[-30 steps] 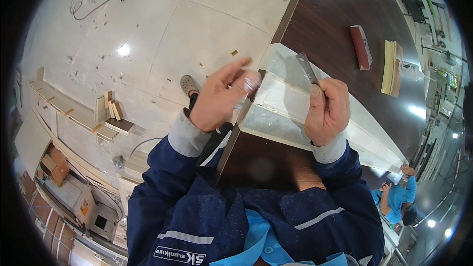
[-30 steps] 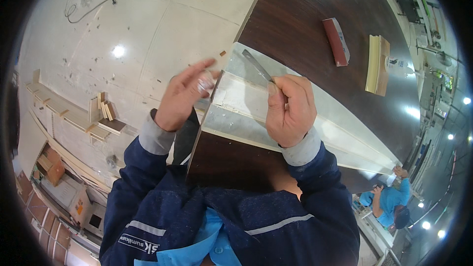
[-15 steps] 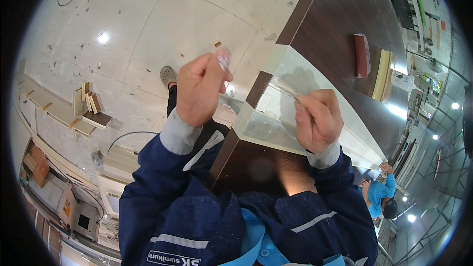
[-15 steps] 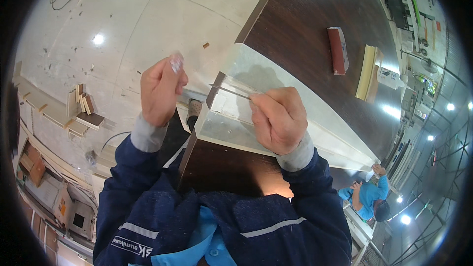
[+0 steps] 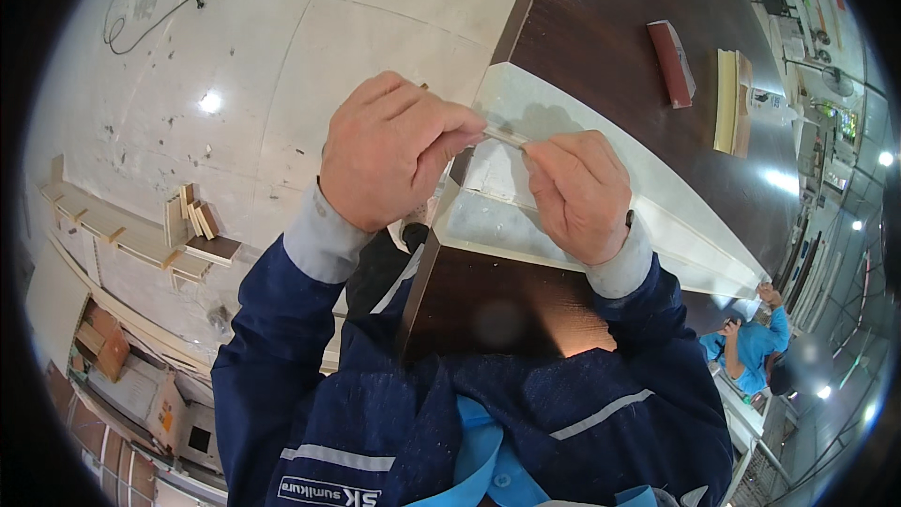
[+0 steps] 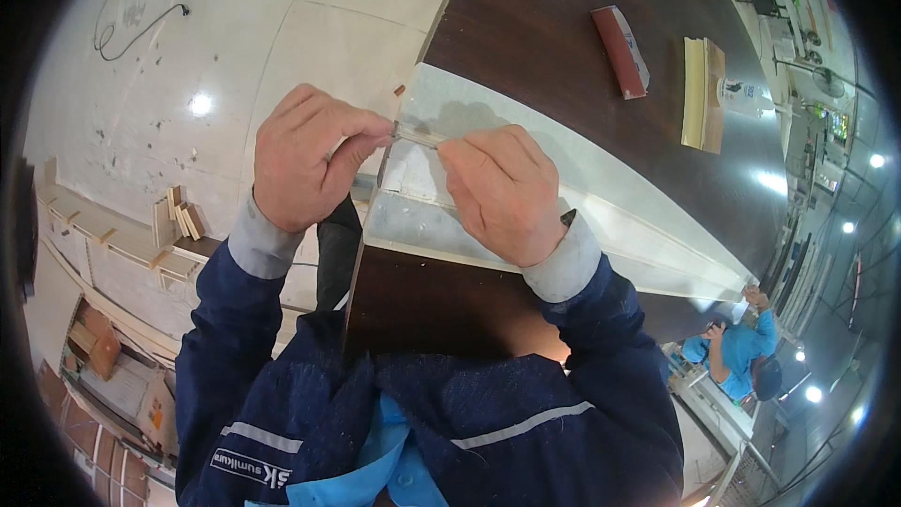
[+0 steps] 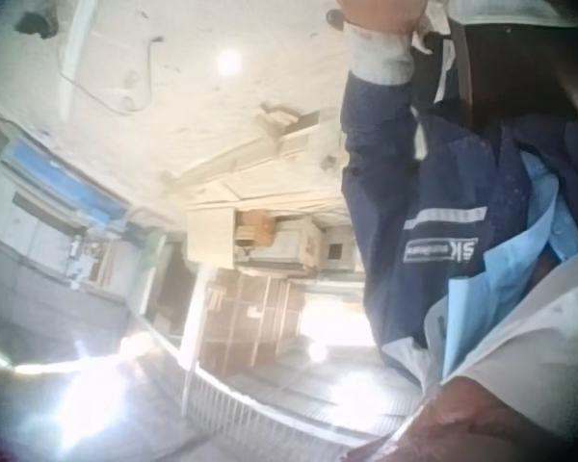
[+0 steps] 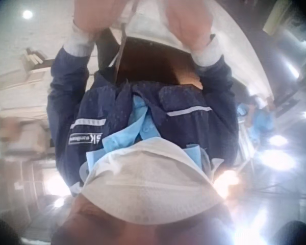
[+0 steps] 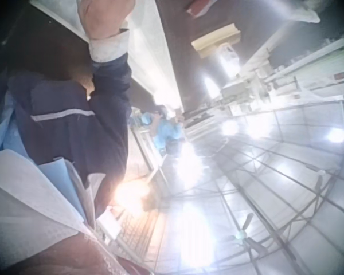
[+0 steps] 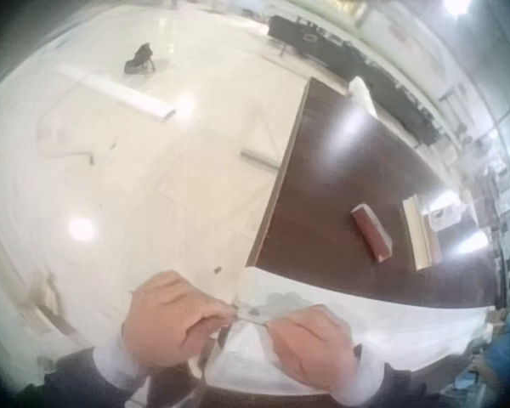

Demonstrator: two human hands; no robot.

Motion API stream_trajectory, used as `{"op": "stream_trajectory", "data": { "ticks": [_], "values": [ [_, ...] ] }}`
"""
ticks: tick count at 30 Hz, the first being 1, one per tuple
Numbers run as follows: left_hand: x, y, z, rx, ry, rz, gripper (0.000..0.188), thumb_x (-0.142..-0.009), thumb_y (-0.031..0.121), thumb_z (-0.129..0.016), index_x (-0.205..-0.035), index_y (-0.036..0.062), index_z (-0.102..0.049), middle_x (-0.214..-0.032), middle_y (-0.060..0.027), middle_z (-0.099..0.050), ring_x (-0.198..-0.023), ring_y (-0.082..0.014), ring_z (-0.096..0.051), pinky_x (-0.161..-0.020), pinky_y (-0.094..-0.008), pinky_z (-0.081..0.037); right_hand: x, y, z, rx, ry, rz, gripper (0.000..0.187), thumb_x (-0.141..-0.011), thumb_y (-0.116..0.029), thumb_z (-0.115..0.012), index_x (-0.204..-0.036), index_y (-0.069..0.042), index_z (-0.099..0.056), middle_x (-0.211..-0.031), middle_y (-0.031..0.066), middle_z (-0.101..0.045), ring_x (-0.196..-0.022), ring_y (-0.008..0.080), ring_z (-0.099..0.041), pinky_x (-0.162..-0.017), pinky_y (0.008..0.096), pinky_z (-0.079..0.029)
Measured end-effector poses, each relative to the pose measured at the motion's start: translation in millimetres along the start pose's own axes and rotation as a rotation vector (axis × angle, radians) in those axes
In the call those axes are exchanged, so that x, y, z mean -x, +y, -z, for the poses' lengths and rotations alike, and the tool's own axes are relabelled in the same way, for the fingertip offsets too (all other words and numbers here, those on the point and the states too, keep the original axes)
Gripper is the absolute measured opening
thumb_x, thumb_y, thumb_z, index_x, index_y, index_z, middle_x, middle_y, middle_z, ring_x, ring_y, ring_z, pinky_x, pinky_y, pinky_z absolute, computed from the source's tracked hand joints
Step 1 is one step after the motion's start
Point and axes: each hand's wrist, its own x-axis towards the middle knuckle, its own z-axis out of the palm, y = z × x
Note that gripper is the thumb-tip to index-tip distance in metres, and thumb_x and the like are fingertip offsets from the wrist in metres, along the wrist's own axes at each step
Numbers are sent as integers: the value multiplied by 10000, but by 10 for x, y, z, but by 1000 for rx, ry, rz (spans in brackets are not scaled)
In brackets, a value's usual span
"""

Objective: The person trims excess edge banding from a dark wood panel using a utility knife and then sands the edge with a sanding block. The person works along the length of the panel, removing the overhang and smoothing the surface.

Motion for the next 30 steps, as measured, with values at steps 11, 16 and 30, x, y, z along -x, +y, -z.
{"op": "stream_trajectory", "data": {
  "ticks": [11, 16, 30],
  "values": [
    [109, 140, 36, -7, -21, 34, 116, -844, 109, -852, -932, 143, -785, -839, -27, -740, -745, -284, -641, -695, -384, -514, 22, 43, 24, -93, -23, 82, 243, -796, 2, -804, -1033, -21, -756, -958, 116, -685, -812, 309, -651, -695, 420, -537],
    [212, 253, 66, -35, -22, 91, 128, -844, 77, -851, -933, 137, -780, -849, -35, -745, -747, -281, -647, -693, -381, -511, 16, 41, 32, -162, -52, 111, 296, -767, 24, -811, -1057, 1, -761, -975, 136, -699, -811, 323, -660, -698, 423, -539],
    [137, 232, 47, -128, -35, 170, 137, -843, 20, -832, -928, 108, -770, -880, -59, -763, -787, -287, -678, -711, -385, -525, 39, 0, -7, -64, 35, 54, 225, -799, -24, -801, -1015, -46, -741, -947, 95, -680, -807, 294, -645, -697, 406, -549]
  ]
}}
